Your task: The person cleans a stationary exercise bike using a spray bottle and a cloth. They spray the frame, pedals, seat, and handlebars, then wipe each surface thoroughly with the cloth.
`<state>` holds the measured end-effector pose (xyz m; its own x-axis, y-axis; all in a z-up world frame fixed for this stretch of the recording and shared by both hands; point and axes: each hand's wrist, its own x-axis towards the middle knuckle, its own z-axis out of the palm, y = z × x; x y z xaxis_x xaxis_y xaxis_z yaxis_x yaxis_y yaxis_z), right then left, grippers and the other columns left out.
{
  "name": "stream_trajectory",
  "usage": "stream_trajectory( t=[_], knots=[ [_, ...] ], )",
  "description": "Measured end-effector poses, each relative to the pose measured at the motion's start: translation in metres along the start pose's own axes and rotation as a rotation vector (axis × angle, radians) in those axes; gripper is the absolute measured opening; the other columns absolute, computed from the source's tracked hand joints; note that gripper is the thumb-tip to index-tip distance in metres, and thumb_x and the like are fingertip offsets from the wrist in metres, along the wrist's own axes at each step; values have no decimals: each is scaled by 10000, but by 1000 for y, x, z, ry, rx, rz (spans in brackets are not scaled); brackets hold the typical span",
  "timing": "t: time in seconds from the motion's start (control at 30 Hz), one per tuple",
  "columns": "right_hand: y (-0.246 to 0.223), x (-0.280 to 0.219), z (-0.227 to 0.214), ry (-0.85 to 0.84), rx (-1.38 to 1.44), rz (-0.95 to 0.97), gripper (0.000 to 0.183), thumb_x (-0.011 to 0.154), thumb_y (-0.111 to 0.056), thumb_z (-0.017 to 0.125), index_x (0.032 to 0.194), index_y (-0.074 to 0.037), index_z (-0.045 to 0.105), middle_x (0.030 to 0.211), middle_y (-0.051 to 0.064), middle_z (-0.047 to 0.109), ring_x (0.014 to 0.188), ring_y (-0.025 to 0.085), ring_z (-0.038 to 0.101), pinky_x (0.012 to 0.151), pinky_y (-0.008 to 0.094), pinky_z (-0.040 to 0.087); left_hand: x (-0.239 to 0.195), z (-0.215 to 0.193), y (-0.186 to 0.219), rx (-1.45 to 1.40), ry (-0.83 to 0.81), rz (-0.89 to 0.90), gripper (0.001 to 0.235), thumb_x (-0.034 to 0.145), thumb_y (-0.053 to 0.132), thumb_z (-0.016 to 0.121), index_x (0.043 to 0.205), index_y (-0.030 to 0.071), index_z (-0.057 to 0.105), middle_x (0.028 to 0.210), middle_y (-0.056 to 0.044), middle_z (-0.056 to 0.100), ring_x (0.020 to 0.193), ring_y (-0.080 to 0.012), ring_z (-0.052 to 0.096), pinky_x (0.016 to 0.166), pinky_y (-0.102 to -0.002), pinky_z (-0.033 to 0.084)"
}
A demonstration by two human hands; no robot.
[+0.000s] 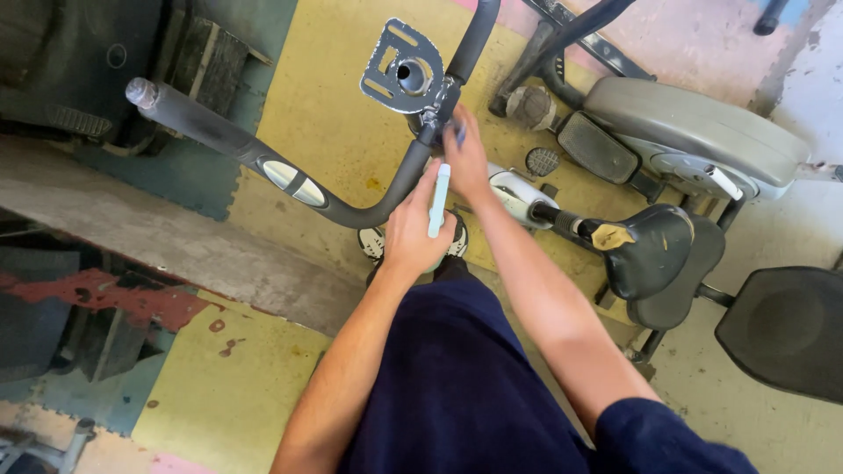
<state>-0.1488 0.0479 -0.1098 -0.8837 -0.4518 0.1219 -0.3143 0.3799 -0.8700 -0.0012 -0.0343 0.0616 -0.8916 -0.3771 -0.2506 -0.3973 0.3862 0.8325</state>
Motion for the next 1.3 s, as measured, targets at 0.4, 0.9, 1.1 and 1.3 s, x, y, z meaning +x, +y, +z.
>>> stream_trajectory(
  t=[0.4, 0.9, 1.1, 1.3],
  knots=[
    [19, 34, -21, -168, 620, 1008, 449, 992, -464, 427, 1217, -118, 604, 976, 48, 744, 848, 203, 739, 700, 451, 592, 3, 10, -7, -101, 158, 87, 724, 786, 68, 671, 1490, 56, 501, 1328, -237, 656, 1193, -414, 652, 994, -436, 545],
    [6, -32, -4, -220, 716, 174, 626, 1144, -345, 487, 1642, -70, 226, 1739, 45, 37, 1619, 227, 113, 1299, 348, 168, -5, 3, -2, -55, 152, 117, 674, 791, 51, 654, 1454, 65, 534, 1284, -239, 676, 1134, -436, 661, 948, -458, 552],
    [15, -35, 10, -23, 201, 8, 565, 1157, -261, 443, 1654, -73, 249, 1666, 142, 332, 1534, 285, 362, 1264, 341, 289, -6, 3, -9, -79, 143, 137, 681, 802, 67, 656, 1468, 94, 518, 1289, -224, 679, 1104, -432, 679, 916, -460, 566],
    [67, -18, 53, 174, 239, 29, 377, 1208, -257, 370, 1537, -73, 365, 1465, 231, 478, 1373, 373, 508, 1174, 451, 389, -5, 3, -11, -95, 152, 165, 673, 808, 67, 655, 1467, 97, 522, 1308, -223, 673, 1125, -435, 670, 925, -457, 569]
  ],
)
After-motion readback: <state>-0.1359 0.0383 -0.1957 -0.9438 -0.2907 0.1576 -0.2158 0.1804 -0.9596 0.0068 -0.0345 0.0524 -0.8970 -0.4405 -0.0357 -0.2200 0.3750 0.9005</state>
